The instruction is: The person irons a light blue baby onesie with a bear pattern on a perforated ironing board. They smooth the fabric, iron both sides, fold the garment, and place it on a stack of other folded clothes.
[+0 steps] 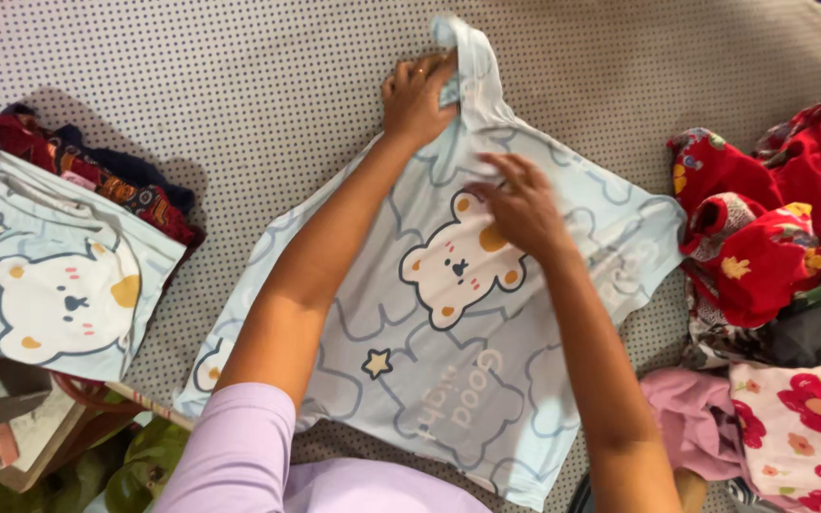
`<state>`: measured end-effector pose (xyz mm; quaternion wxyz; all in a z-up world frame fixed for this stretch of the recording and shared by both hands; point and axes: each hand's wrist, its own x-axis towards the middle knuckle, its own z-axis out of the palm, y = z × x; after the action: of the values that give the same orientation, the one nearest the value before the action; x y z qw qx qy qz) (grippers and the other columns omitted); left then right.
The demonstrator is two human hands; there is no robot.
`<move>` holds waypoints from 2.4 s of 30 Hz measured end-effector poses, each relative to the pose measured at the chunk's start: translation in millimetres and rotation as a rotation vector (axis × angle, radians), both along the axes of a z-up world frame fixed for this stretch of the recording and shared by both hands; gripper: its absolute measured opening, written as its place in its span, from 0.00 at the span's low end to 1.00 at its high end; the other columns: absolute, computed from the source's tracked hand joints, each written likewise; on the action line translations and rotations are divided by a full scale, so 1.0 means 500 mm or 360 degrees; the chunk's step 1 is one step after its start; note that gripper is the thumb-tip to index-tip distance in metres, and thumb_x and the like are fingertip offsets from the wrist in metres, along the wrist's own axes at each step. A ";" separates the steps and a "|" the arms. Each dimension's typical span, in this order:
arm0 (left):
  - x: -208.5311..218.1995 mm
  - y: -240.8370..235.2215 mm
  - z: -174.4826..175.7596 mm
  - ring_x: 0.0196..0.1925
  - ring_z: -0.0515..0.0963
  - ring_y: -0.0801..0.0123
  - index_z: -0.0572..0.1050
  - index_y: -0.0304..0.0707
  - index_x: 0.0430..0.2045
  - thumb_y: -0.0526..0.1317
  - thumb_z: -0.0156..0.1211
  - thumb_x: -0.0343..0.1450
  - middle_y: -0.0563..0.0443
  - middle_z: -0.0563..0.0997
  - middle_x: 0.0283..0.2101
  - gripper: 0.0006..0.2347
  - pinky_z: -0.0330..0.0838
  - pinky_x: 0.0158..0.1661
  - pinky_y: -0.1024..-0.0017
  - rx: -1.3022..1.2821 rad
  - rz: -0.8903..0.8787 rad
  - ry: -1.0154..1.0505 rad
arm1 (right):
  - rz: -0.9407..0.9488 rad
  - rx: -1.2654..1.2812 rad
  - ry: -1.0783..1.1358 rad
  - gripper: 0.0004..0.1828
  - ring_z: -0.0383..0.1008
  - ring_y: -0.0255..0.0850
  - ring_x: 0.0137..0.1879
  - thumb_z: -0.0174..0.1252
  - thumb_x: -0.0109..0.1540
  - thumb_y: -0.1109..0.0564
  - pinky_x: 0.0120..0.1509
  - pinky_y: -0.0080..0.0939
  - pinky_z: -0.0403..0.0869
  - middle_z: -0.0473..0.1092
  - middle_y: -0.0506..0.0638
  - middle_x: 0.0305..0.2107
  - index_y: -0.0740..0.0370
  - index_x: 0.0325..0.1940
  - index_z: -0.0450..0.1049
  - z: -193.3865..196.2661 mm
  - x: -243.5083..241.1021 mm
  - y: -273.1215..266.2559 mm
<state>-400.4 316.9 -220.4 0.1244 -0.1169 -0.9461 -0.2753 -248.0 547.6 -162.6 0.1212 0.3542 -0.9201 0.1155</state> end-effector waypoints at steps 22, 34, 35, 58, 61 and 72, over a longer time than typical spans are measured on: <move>-0.103 -0.108 -0.014 0.39 0.82 0.45 0.75 0.34 0.45 0.57 0.70 0.67 0.40 0.83 0.37 0.25 0.73 0.37 0.53 0.0222 0.0028 -0.0071 | -0.0918 -0.0090 -0.0354 0.35 0.42 0.48 0.83 0.46 0.70 0.35 0.80 0.69 0.39 0.46 0.48 0.78 0.43 0.80 0.55 -0.019 -0.228 -0.030; 0.005 -0.266 -0.021 0.46 0.78 0.33 0.76 0.34 0.48 0.61 0.72 0.67 0.30 0.82 0.40 0.29 0.65 0.46 0.31 0.0081 -0.0146 -0.0011 | -0.1387 -0.0476 0.0086 0.23 0.59 0.53 0.80 0.55 0.70 0.61 0.84 0.52 0.58 0.64 0.54 0.72 0.56 0.70 0.67 -0.010 -0.036 0.169; 0.014 -0.263 -0.039 0.46 0.78 0.34 0.76 0.34 0.47 0.60 0.71 0.68 0.31 0.82 0.39 0.28 0.64 0.47 0.33 0.0058 -0.0083 -0.0066 | -0.1540 -0.0427 -0.0005 0.22 0.61 0.54 0.77 0.57 0.70 0.59 0.83 0.51 0.60 0.66 0.54 0.69 0.57 0.69 0.68 -0.012 0.009 0.217; 0.505 -0.207 0.076 0.82 0.40 0.44 0.54 0.52 0.77 0.63 0.54 0.75 0.48 0.47 0.81 0.35 0.24 0.66 0.24 -0.0483 -0.0206 -0.0284 | -0.2327 -0.0809 -0.0200 0.22 0.76 0.65 0.55 0.56 0.69 0.55 0.59 0.59 0.71 0.75 0.70 0.47 0.63 0.65 0.67 -0.023 0.289 0.309; 0.502 -0.214 0.069 0.81 0.39 0.42 0.54 0.49 0.77 0.61 0.56 0.76 0.47 0.46 0.81 0.36 0.24 0.65 0.24 -0.0444 -0.0135 -0.0228 | -0.2273 -0.0738 -0.0038 0.24 0.75 0.69 0.52 0.61 0.69 0.52 0.55 0.61 0.71 0.75 0.72 0.46 0.67 0.64 0.64 -0.008 0.325 0.321; 0.827 -0.039 0.070 0.81 0.37 0.46 0.53 0.49 0.75 0.64 0.56 0.71 0.45 0.43 0.80 0.39 0.27 0.66 0.24 -0.0316 -0.0814 -0.0241 | -0.2042 -0.0695 -0.0083 0.39 0.67 0.66 0.68 0.65 0.67 0.50 0.68 0.57 0.67 0.65 0.65 0.66 0.61 0.76 0.53 -0.016 0.606 0.089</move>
<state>13.0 297.5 -185.6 -0.0322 -0.3424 -0.9149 -0.2116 55.1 592.1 -170.9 0.2123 -0.2972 -0.9064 0.2123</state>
